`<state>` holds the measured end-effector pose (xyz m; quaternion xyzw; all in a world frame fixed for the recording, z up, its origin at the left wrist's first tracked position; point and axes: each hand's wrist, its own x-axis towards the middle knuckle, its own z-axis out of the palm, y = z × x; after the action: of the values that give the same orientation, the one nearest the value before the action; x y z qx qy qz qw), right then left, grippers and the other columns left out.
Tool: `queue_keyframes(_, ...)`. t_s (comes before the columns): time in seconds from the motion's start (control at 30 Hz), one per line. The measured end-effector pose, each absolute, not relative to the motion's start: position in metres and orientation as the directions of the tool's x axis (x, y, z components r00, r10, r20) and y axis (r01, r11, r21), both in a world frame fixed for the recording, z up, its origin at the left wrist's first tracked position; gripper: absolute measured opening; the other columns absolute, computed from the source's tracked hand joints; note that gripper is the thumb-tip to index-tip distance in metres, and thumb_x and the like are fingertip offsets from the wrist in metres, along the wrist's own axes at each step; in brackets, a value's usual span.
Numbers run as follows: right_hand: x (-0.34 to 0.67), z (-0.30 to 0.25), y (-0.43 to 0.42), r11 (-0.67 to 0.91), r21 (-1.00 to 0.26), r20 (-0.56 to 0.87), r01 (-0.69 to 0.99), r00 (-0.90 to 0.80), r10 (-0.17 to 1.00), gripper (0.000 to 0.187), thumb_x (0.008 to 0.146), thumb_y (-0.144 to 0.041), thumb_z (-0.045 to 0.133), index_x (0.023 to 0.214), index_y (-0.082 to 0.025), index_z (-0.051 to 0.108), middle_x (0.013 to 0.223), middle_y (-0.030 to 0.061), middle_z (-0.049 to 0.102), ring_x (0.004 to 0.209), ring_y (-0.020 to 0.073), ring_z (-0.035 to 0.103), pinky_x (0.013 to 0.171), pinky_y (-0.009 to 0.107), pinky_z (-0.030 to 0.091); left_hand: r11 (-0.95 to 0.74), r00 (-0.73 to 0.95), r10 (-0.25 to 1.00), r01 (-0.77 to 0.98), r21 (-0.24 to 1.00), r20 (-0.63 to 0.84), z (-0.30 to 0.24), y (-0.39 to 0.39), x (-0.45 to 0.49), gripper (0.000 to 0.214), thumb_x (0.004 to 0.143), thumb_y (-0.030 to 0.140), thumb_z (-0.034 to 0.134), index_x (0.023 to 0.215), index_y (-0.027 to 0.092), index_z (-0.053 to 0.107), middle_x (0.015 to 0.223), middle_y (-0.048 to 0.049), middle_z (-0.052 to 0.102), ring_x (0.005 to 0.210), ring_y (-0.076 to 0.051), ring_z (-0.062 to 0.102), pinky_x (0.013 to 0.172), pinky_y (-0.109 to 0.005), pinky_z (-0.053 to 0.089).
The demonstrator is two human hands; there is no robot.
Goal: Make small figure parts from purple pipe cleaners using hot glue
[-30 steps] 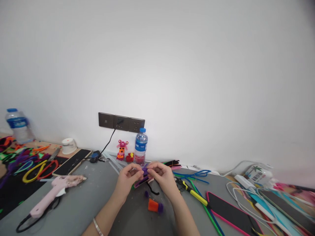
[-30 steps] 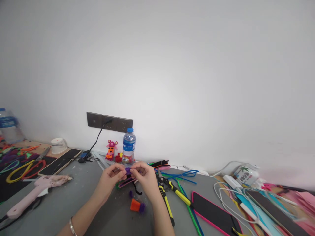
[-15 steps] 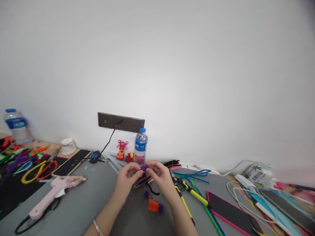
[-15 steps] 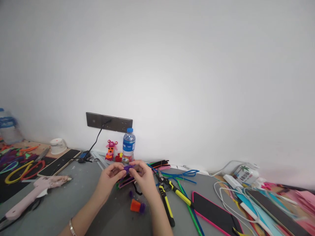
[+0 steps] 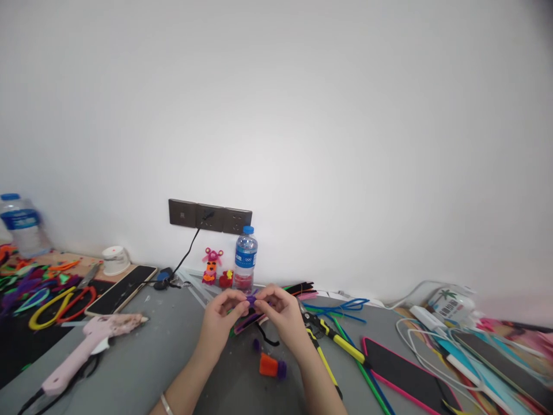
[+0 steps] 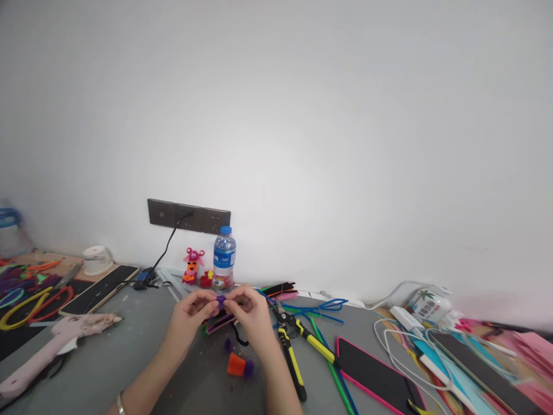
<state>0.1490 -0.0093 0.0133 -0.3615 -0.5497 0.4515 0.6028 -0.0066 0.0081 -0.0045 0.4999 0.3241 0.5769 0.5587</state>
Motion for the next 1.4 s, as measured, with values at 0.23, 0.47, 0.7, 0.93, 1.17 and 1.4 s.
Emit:
queue_keyframes(0.23, 0.1513, 0.0182, -0.0127, 0.254, -0.958, 0.263, -0.134, -0.054, 0.963, 0.023, 0.071, -0.034, 0.078, 0.073, -0.016, 0.065, 0.064, -0.0003, 0.062, 0.059, 0.0129, 0.059, 0.058, 0.024, 0.049, -0.273, 0.179, 0.931, -0.235, 0.933, 0.318, -0.0050, 0.0092, -0.0098, 0.014, 0.074, 0.028, 0.071, 0.070, 0.016, 0.065, 0.075, 0.0003, 0.062, 0.062, -0.012, 0.060, 0.062, -0.023, 0.051)
queue_keyframes(0.47, 0.1487, 0.0186, -0.0135, 0.327, -0.937, 0.334, -0.124, -0.048, 0.941, 0.020, 0.073, -0.033, 0.076, 0.075, -0.018, 0.064, 0.078, 0.0017, 0.061, 0.070, 0.0141, 0.059, 0.061, 0.024, 0.050, -0.291, 0.216, 0.916, -0.226, 0.930, 0.339, -0.0006, 0.0084, -0.0126, 0.013, 0.076, 0.027, 0.070, 0.074, 0.017, 0.063, 0.080, -0.0004, 0.060, 0.067, -0.014, 0.060, 0.063, -0.024, 0.051)
queue_keyframes(0.7, 0.1492, 0.0181, -0.0142, 0.303, -0.946, 0.315, -0.111, -0.110, 0.943, 0.024, 0.076, -0.038, 0.073, 0.089, -0.019, 0.070, 0.091, 0.0052, 0.063, 0.077, 0.0167, 0.062, 0.066, 0.028, 0.055, -0.215, 0.225, 0.937, -0.231, 0.949, 0.267, -0.0037, 0.0112, -0.0130, 0.018, 0.072, 0.032, 0.073, 0.076, 0.016, 0.064, 0.081, -0.0019, 0.062, 0.072, -0.017, 0.062, 0.065, -0.026, 0.053)
queue_keyframes(0.93, 0.1512, 0.0152, -0.0122, 0.266, -0.953, 0.282, -0.148, -0.098, 0.954, 0.024, 0.071, -0.037, 0.078, 0.080, -0.017, 0.069, 0.081, 0.0022, 0.062, 0.066, 0.0135, 0.062, 0.060, 0.025, 0.055, -0.251, 0.222, 0.931, -0.186, 0.950, 0.290, -0.0047, 0.0094, -0.0116, 0.016, 0.074, 0.031, 0.071, 0.078, 0.017, 0.065, 0.082, -0.0039, 0.065, 0.081, -0.020, 0.063, 0.069, -0.027, 0.053)
queue_keyframes(1.17, 0.1519, 0.0193, -0.0138, 0.240, -0.957, 0.259, -0.164, -0.107, 0.960, 0.023, 0.069, -0.035, 0.079, 0.076, -0.016, 0.069, 0.072, 0.0009, 0.063, 0.056, 0.0120, 0.061, 0.054, 0.024, 0.054, -0.261, 0.214, 0.929, -0.200, 0.944, 0.302, -0.0033, 0.0072, -0.0099, 0.013, 0.074, 0.029, 0.071, 0.075, 0.017, 0.066, 0.078, -0.0025, 0.065, 0.074, -0.018, 0.063, 0.065, -0.025, 0.053)
queue_keyframes(1.4, 0.1510, 0.0189, -0.0135, 0.256, -0.953, 0.274, -0.161, -0.098, 0.957, 0.021, 0.069, -0.034, 0.079, 0.073, -0.016, 0.069, 0.072, 0.0008, 0.064, 0.057, 0.0115, 0.062, 0.053, 0.022, 0.053, -0.281, 0.195, 0.924, -0.236, 0.930, 0.329, -0.0020, 0.0090, -0.0101, 0.011, 0.069, 0.025, 0.074, 0.066, 0.017, 0.068, 0.075, -0.0033, 0.066, 0.074, -0.018, 0.063, 0.064, -0.025, 0.053)
